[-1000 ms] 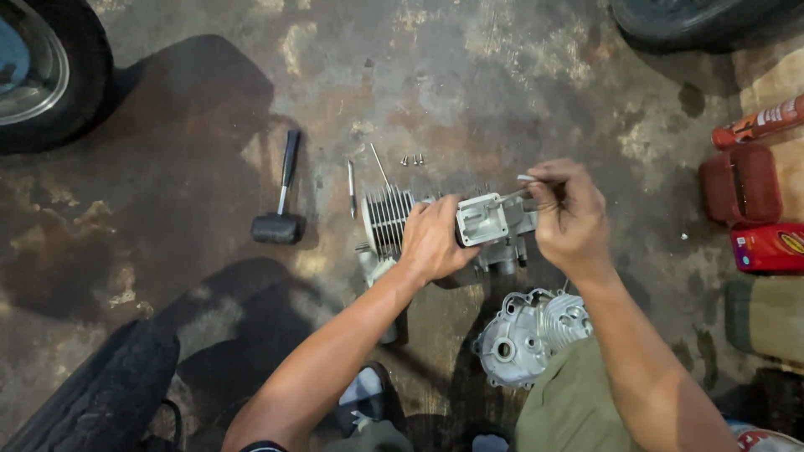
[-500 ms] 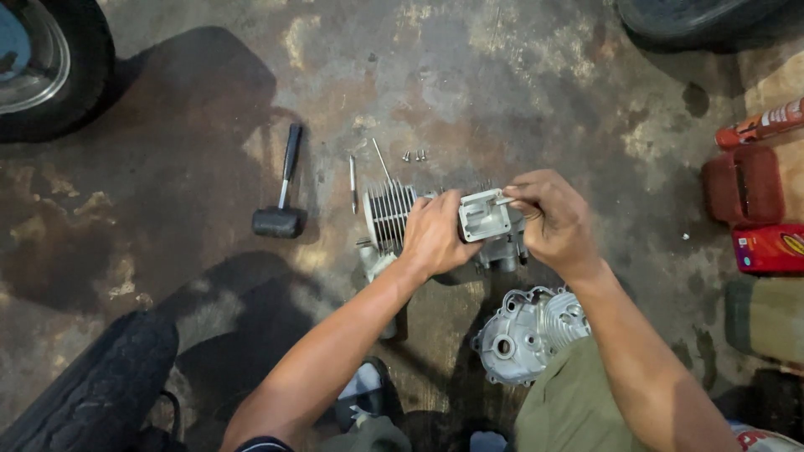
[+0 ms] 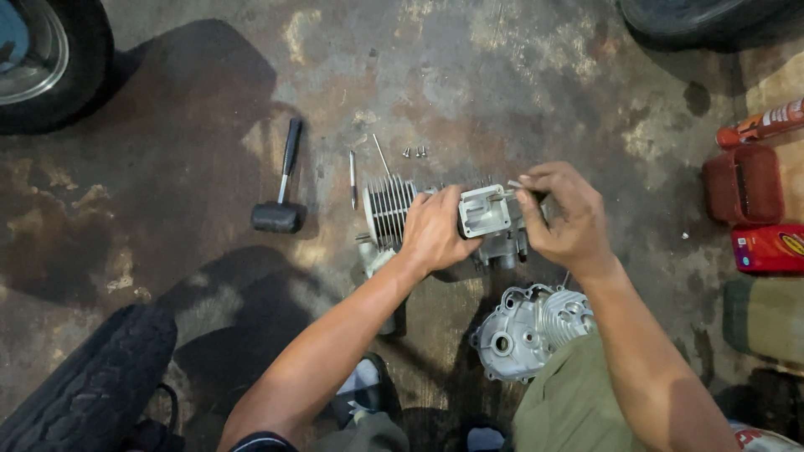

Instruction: Assembling a motorcycle engine by fitting the cylinder block onto the crankcase and using a rubber mallet to seat it.

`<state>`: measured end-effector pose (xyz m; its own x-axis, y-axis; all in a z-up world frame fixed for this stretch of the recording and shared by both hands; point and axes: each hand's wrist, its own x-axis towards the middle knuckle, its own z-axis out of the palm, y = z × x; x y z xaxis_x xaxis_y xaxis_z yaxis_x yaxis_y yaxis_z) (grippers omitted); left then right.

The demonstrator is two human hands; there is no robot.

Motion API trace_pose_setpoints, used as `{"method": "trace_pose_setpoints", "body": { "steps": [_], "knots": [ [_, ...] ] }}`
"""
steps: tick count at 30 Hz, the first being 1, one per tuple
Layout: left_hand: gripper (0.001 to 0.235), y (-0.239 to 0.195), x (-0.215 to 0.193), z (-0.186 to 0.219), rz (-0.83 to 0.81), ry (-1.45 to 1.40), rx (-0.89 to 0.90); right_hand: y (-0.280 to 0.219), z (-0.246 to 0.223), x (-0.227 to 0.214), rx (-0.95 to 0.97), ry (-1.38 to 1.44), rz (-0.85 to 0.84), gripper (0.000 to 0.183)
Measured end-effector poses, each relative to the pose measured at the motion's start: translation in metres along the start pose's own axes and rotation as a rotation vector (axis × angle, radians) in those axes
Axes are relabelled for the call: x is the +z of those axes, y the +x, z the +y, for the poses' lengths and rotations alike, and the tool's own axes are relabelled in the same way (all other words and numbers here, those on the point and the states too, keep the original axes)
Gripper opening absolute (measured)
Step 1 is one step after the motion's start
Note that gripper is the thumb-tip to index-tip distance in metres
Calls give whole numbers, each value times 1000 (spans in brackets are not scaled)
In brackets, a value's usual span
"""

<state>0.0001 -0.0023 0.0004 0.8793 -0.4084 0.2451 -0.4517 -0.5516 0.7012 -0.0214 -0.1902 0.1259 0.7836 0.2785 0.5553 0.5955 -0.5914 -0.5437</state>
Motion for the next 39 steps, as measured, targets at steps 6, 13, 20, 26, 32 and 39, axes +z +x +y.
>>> {"method": "trace_pose_setpoints", "body": {
  "steps": [6,13,20,26,32,39],
  "knots": [
    [75,-1,-4,4,-9,13,12,3,-10,6,165,-38,28,14],
    [75,-1,-5,3,-20,-11,0,-1,1,8,288,123,24,25],
    [72,1,-3,2,3,-34,8,-10,3,6,387,179,60,34],
    [71,1,-9,7,8,-44,-17,-10,-8,13,431,114,89,33],
    [73,3,-2,-4,12,-10,-6,-4,-10,6,293,55,40,29],
    [73,-2,0,7,46,41,2,-20,4,10,295,60,46,14]
  ]
}}
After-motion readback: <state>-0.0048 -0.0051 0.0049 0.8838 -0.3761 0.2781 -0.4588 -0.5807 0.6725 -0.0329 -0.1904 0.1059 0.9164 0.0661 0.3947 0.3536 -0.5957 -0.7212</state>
